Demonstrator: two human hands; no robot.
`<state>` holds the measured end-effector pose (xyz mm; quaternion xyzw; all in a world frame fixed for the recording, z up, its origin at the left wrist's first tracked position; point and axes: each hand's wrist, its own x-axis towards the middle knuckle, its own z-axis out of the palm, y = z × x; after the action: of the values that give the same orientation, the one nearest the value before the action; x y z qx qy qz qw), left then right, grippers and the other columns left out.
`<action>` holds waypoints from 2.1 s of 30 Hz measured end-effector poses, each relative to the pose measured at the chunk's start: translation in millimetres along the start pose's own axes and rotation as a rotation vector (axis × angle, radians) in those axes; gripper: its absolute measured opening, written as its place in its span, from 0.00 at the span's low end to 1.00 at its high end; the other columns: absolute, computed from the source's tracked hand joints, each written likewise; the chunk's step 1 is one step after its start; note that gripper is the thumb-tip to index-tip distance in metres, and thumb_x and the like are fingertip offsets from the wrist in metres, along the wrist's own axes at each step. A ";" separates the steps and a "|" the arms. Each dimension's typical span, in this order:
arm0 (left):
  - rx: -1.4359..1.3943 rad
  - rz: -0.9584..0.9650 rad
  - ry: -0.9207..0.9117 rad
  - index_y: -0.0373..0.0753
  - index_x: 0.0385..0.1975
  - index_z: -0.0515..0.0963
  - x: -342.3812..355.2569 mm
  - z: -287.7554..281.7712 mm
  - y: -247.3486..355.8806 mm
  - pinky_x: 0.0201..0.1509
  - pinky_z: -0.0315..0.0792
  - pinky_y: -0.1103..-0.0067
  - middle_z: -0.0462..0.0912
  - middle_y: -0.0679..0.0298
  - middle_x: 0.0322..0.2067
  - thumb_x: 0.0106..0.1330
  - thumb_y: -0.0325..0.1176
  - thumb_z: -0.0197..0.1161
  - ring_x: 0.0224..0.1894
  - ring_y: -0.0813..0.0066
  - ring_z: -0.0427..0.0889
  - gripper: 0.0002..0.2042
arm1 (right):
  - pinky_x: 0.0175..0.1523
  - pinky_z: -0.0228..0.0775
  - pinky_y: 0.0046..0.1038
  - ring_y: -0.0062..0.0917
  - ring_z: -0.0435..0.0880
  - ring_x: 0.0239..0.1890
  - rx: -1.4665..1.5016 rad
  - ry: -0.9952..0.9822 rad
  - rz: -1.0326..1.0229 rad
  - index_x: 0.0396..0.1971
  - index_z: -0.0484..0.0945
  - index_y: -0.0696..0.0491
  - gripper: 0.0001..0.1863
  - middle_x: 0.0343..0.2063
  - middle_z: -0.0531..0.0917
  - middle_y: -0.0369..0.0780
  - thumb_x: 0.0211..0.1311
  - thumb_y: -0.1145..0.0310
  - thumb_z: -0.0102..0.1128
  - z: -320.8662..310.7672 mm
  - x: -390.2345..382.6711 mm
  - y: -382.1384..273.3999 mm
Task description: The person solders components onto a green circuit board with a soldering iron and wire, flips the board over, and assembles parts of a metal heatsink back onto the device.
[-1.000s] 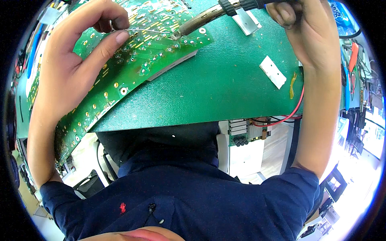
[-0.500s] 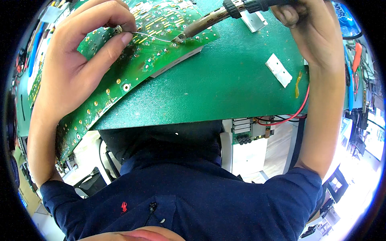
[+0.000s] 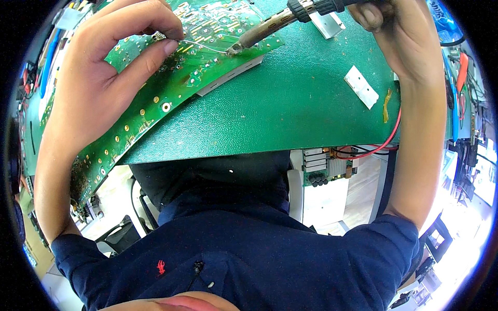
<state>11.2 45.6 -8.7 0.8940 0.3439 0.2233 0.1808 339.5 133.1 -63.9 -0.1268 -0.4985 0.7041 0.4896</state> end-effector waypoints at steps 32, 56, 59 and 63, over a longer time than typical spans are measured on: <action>0.068 0.043 0.064 0.33 0.34 0.82 -2.9 4.8 7.0 0.35 0.76 0.73 0.81 0.56 0.32 0.57 0.20 0.67 0.33 0.62 0.83 0.06 | 0.24 0.64 0.17 0.12 0.69 0.14 -0.676 0.171 -0.064 0.32 0.75 0.57 0.12 0.16 0.75 0.32 0.67 0.63 0.58 30.3 -18.9 -17.6; 0.061 0.066 0.112 0.33 0.31 0.81 -4.6 10.6 8.3 0.35 0.75 0.73 0.81 0.57 0.30 0.56 0.20 0.66 0.32 0.63 0.82 0.05 | 0.23 0.64 0.15 0.12 0.70 0.14 -0.712 0.147 -0.169 0.34 0.76 0.56 0.10 0.23 0.82 0.38 0.67 0.64 0.59 46.4 -20.9 -14.2; 0.067 0.060 0.120 0.33 0.31 0.80 -5.7 11.2 9.1 0.35 0.75 0.74 0.81 0.57 0.29 0.55 0.19 0.66 0.32 0.63 0.82 0.05 | 0.23 0.64 0.15 0.12 0.70 0.14 -0.720 0.122 -0.179 0.34 0.76 0.56 0.10 0.23 0.82 0.38 0.67 0.64 0.60 44.7 -22.7 -14.7; 0.073 0.055 0.127 0.33 0.31 0.80 -5.8 11.2 10.5 0.35 0.75 0.74 0.81 0.57 0.29 0.55 0.19 0.66 0.32 0.63 0.82 0.05 | 0.23 0.65 0.15 0.12 0.71 0.14 -0.705 0.098 -0.162 0.33 0.76 0.56 0.11 0.22 0.82 0.38 0.66 0.63 0.61 43.4 -23.3 -16.1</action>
<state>18.8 32.4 -14.6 0.8932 0.3377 0.2718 0.1194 331.1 89.4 -37.4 -0.2813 -0.6950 0.4410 0.4933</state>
